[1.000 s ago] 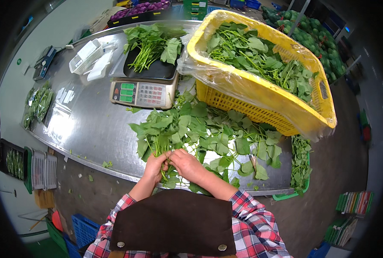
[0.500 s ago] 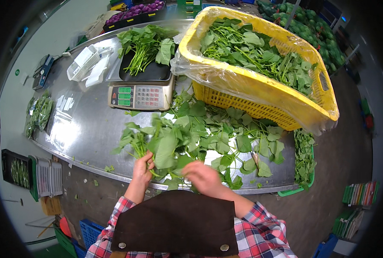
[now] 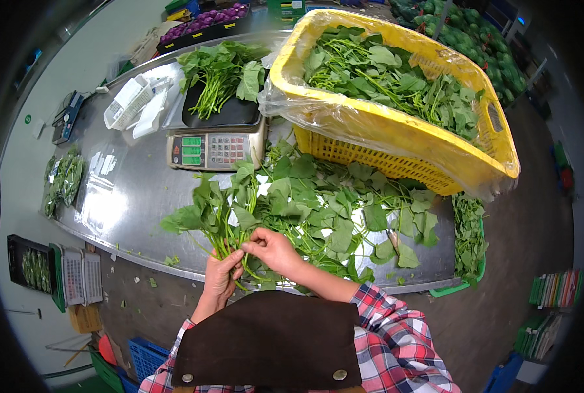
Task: The person picks up leafy vegetables from a yellow crate and a pile on a metal table, weighs them on a scale, and places them into plastic bags using a black funnel-like tool.
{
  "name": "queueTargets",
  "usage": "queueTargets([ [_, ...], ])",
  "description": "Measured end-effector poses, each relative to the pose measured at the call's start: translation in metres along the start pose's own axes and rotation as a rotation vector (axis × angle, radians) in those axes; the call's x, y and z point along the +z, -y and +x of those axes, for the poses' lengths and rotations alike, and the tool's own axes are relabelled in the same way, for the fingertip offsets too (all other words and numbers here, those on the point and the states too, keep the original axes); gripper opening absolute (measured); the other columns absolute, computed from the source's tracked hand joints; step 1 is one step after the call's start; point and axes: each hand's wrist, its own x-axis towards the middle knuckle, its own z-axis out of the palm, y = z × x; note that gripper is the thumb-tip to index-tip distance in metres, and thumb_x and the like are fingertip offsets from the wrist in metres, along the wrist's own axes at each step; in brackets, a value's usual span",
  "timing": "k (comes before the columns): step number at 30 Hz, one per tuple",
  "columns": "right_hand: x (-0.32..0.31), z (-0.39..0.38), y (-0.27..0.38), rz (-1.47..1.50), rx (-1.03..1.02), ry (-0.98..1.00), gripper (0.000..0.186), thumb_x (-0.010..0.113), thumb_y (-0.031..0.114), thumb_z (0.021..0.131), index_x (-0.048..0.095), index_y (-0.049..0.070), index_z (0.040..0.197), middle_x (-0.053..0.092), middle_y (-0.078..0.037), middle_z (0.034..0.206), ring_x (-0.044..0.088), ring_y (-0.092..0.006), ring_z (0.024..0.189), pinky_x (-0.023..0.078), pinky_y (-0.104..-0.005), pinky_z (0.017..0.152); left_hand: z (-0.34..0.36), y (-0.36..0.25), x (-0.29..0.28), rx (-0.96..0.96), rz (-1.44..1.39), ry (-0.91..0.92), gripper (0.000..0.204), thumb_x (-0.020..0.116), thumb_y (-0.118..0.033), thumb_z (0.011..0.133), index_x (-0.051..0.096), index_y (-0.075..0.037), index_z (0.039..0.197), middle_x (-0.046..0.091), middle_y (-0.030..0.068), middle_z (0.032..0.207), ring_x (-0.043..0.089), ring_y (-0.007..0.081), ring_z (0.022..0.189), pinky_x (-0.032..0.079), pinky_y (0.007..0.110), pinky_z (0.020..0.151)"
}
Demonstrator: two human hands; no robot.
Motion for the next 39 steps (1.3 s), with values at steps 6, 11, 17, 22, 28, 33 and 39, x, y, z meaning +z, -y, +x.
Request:
queueTargets([
  [6, 0.0, -0.021, 0.01, -0.35, -0.626, -0.091, 0.014, 0.062, 0.011, 0.077, 0.054, 0.001, 0.079, 0.05, -0.007, 0.071, 0.05, -0.0211, 0.067, 0.04, -0.0288, 0.06, 0.021, 0.015, -0.027, -0.064, -0.252, -0.166, 0.014, 0.055, -0.005, 0.082, 0.05, 0.001, 0.094, 0.053, 0.006, 0.077, 0.039, 0.0059, 0.054, 0.028, 0.017, 0.039],
  [11, -0.015, -0.043, 0.015, 0.001, -0.505, -0.015, 0.014, 0.056, 0.009, 0.082, 0.055, -0.001, 0.092, 0.057, -0.008, 0.087, 0.055, -0.018, 0.08, 0.043, -0.026, 0.068, 0.033, 0.017, -0.057, -0.091, -0.427, -0.163, 0.015, 0.056, -0.01, 0.084, 0.05, 0.0, 0.092, 0.053, 0.0073, 0.08, 0.038, 0.0065, 0.055, 0.029, 0.018, 0.039],
  [17, -0.01, -0.026, -0.003, 0.689, 0.435, 0.45, 0.022, 0.05, 0.021, 0.089, 0.053, 0.001, 0.097, 0.06, -0.007, 0.088, 0.055, -0.0092, 0.07, 0.045, -0.0218, 0.059, 0.008, 0.009, -0.017, -0.199, -0.166, 0.075, 0.021, 0.06, -0.015, 0.081, 0.052, -0.001, 0.093, 0.051, 0.0044, 0.07, 0.04, 0.007, 0.054, 0.031, 0.019, 0.04],
  [22, -0.002, -0.017, -0.003, 0.324, 0.348, 0.259, 0.019, 0.058, 0.022, 0.084, 0.057, 0.004, 0.078, 0.059, -0.002, 0.071, 0.053, -0.0076, 0.059, 0.041, -0.0203, 0.05, 0.011, 0.02, -0.002, -0.002, -0.077, -0.085, 0.026, 0.061, -0.014, 0.081, 0.054, -0.001, 0.102, 0.054, 0.001, 0.068, 0.043, 0.0065, 0.051, 0.034, 0.019, 0.043],
  [28, -0.002, -0.02, -0.012, 0.097, 0.329, 0.141, 0.024, 0.06, 0.021, 0.082, 0.06, 0.001, 0.071, 0.055, -0.002, 0.055, 0.053, -0.0078, 0.054, 0.045, -0.0211, 0.05, 0.002, 0.031, -0.003, -0.078, 0.022, -0.072, 0.017, 0.061, -0.011, 0.081, 0.058, 0.0, 0.093, 0.057, 0.0031, 0.082, 0.045, 0.0066, 0.058, 0.034, 0.019, 0.048],
  [33, -0.007, -0.042, -0.019, 0.273, 0.04, -0.086, 0.017, 0.053, 0.013, 0.086, 0.057, -0.001, 0.078, 0.059, -0.006, 0.071, 0.057, -0.0106, 0.063, 0.047, -0.0223, 0.059, 0.011, 0.038, -0.008, 0.008, -0.129, -0.237, 0.013, 0.059, -0.014, 0.082, 0.057, -0.003, 0.088, 0.058, 0.0045, 0.081, 0.046, 0.0086, 0.062, 0.035, 0.02, 0.052],
  [39, -0.106, -0.059, 0.02, 0.589, -0.094, -0.365, 0.026, 0.054, 0.022, 0.083, 0.051, 0.002, 0.1, 0.056, -0.012, 0.095, 0.057, -0.0185, 0.078, 0.048, -0.0274, 0.063, 0.019, 0.02, -0.064, 0.279, 0.2, -0.35, 0.016, 0.056, -0.019, 0.085, 0.054, -0.003, 0.085, 0.053, 0.0043, 0.067, 0.05, 0.0132, 0.059, 0.044, 0.026, 0.058],
])
